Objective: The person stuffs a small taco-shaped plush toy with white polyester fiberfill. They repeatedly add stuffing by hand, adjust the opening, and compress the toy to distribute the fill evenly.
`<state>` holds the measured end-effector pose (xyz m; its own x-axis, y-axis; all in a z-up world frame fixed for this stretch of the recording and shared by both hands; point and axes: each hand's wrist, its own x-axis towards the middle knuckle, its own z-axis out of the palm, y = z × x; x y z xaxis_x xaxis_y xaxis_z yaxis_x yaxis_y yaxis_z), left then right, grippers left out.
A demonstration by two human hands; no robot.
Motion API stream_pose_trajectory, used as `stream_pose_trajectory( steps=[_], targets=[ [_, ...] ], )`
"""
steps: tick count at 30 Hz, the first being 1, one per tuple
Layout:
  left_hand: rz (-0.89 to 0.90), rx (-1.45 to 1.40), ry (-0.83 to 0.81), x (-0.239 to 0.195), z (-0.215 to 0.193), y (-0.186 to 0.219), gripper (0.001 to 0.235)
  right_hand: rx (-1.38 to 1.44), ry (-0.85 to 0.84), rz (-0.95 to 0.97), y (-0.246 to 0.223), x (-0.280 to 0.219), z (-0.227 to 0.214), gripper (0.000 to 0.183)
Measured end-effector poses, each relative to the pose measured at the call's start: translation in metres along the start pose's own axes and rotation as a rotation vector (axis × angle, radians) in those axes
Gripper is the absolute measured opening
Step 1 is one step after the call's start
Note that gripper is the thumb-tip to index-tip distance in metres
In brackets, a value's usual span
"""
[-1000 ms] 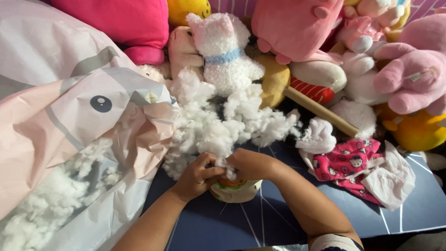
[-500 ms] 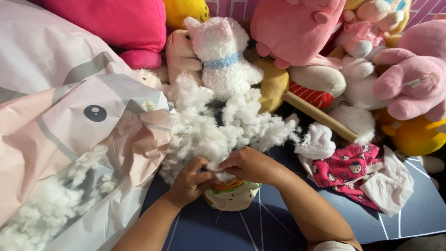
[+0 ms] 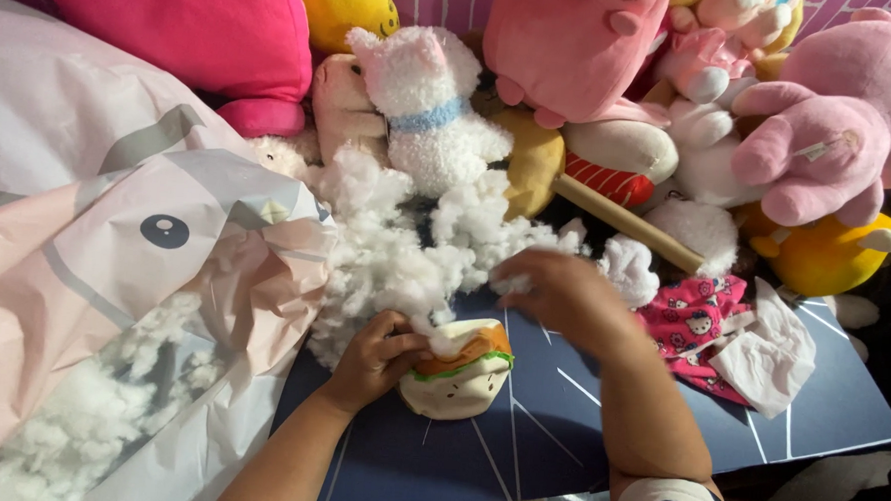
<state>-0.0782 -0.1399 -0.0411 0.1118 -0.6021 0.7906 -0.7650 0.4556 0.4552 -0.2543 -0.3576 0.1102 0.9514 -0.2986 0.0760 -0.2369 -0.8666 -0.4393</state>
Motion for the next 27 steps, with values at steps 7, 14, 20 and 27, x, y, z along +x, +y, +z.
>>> stream_pose_trajectory(
  steps=[7,14,20,27],
  targets=[
    [-0.033,0.02,0.007,-0.001,0.002,-0.002,0.016,-0.422,-0.054,0.386,0.089,0.007,-0.01,0.064],
    [-0.044,-0.002,0.033,-0.002,0.004,-0.004,0.016,-0.584,-0.026,0.307,0.114,0.058,0.047,0.059],
    [-0.037,0.011,0.04,-0.005,0.003,-0.005,0.017,-0.22,0.429,0.022,0.063,0.038,0.019,0.018],
    [0.018,-0.028,0.009,0.007,-0.005,0.002,0.02,0.022,0.714,-0.293,-0.003,0.017,0.021,0.023]
  ],
)
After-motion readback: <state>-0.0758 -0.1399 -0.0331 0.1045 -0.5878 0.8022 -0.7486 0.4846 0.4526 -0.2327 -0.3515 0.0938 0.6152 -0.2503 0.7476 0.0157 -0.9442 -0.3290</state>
